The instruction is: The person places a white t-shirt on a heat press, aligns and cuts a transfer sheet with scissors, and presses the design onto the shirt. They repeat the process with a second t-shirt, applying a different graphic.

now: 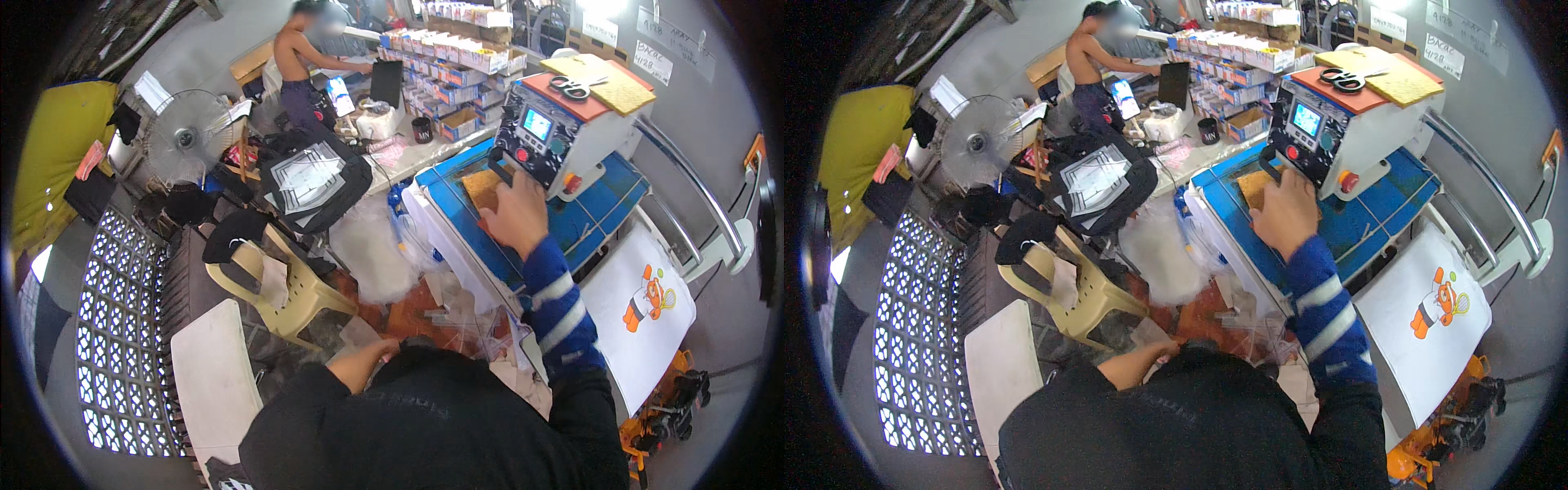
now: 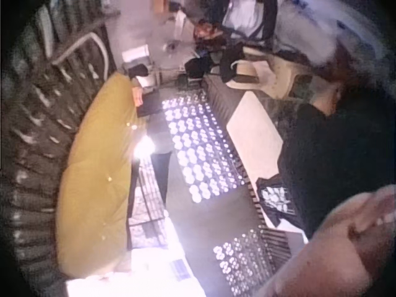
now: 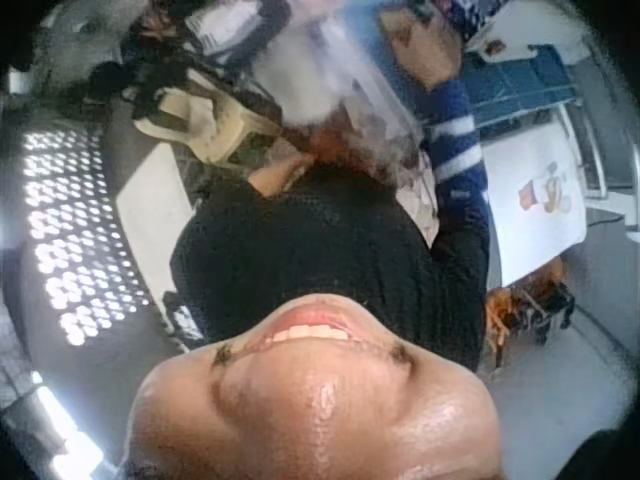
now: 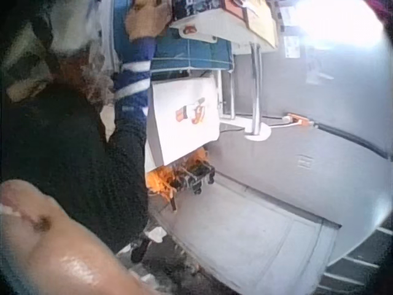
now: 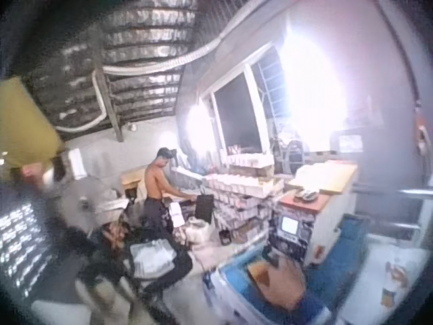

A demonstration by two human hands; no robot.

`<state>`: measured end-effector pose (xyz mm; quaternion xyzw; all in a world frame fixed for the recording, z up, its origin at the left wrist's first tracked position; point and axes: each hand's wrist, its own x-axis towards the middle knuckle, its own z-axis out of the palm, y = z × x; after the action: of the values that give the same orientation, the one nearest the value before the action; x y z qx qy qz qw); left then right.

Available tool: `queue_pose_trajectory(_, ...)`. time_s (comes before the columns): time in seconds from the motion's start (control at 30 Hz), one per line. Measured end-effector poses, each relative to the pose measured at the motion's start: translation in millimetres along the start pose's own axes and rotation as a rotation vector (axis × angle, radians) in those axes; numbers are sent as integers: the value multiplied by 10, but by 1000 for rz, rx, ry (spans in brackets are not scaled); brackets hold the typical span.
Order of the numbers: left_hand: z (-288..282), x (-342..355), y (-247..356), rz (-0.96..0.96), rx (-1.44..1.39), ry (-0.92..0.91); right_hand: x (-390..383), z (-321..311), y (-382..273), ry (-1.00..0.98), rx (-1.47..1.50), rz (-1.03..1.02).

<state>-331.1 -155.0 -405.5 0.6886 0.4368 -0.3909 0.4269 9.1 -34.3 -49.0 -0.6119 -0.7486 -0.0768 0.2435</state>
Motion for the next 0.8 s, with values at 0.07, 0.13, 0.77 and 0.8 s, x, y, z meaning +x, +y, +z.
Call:
queue_pose_trajectory(0.07, -108, 196, -105, -16, 33, -63, -242, -148, 51, -25, 43, -18)
queue_pose_trajectory(0.13, -368, 405, -149, -12, 80, -90, -524, -302, 138, 13, 70, -16)
queue_pose_trajectory(0.77, -4499, 651, -1210, 247, -246, 1167, -1648, -641, 1020, 1143, -346, 1028)
queue_pose_trajectory(0.8, -4808, 520, -958, 420, -225, 1254, -1708, -674, 1072, 1129, -411, 1056)
